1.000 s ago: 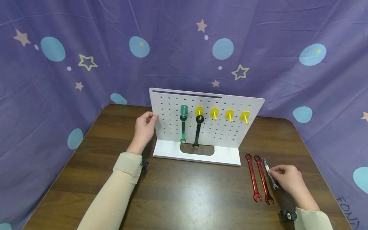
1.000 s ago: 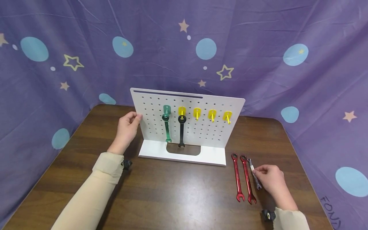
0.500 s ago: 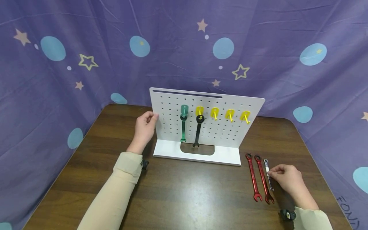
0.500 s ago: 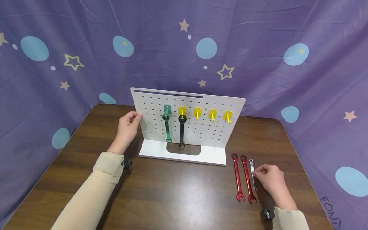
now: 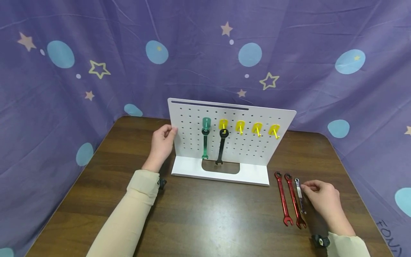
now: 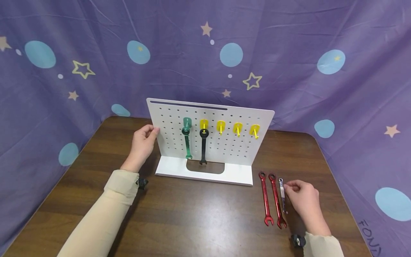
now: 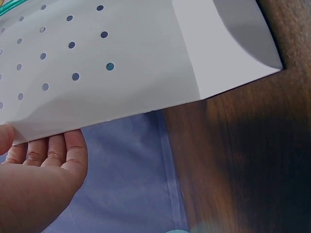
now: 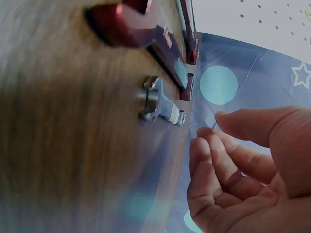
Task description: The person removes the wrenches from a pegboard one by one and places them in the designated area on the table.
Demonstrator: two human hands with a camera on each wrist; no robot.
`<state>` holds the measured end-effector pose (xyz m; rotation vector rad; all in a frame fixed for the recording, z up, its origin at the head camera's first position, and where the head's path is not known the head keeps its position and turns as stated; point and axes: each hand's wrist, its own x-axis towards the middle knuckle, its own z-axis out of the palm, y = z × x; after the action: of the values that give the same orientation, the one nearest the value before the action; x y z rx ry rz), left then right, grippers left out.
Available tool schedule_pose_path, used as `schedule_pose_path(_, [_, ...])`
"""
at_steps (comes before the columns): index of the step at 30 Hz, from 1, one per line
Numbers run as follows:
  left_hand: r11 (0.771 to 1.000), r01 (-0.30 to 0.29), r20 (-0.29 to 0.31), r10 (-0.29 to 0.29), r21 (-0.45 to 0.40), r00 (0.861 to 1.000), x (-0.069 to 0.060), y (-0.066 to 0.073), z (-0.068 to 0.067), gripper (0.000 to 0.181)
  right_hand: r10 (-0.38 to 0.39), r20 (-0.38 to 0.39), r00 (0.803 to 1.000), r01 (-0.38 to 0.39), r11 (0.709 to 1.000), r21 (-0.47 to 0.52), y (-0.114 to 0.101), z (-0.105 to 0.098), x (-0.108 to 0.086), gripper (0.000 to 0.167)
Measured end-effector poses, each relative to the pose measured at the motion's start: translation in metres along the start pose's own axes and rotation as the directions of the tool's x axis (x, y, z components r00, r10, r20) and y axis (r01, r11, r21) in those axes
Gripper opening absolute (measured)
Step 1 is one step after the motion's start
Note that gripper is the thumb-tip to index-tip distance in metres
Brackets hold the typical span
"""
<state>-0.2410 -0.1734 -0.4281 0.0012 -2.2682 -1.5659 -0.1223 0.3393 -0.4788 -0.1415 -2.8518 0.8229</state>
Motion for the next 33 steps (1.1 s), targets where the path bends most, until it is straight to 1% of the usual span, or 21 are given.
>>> schedule_pose_path(7, [1.000, 0.001, -0.001, -0.001, -0.017, 1.000, 0.000, 0.000, 0.000, 0.021, -0.033, -0.037, 0.999, 0.035, 0.997, 0.074, -0.010, 0.004, -0.001, 0.019])
schedule_pose_path(10, [1.000, -0.002, 0.001, 0.002, -0.016, 1.000, 0.000, 0.000, 0.001, 0.021, -0.046, -0.044, 0.998, 0.049, 0.995, 0.090, -0.015, 0.005, -0.001, 0.019])
schedule_pose_path(15, [1.000, -0.005, 0.001, 0.005, -0.004, 1.000, 0.000, 0.000, 0.000, 0.022, -0.067, -0.019, 0.998, 0.069, 0.991, 0.112, -0.022, 0.008, 0.000, 0.020])
schedule_pose_path(22, [1.000, -0.004, 0.002, 0.004, -0.004, 1.000, 0.000, -0.001, 0.000, 0.022, -0.108, -0.018, 0.994, 0.110, 0.984, 0.139, -0.027, 0.011, 0.003, 0.015])
schedule_pose_path(33, [1.000, 0.003, 0.010, -0.003, -0.003, 1.000, 0.000, 0.000, 0.000, 0.022, -0.100, 0.033, 0.994, 0.092, 0.979, 0.184, -0.036, 0.019, 0.004, 0.017])
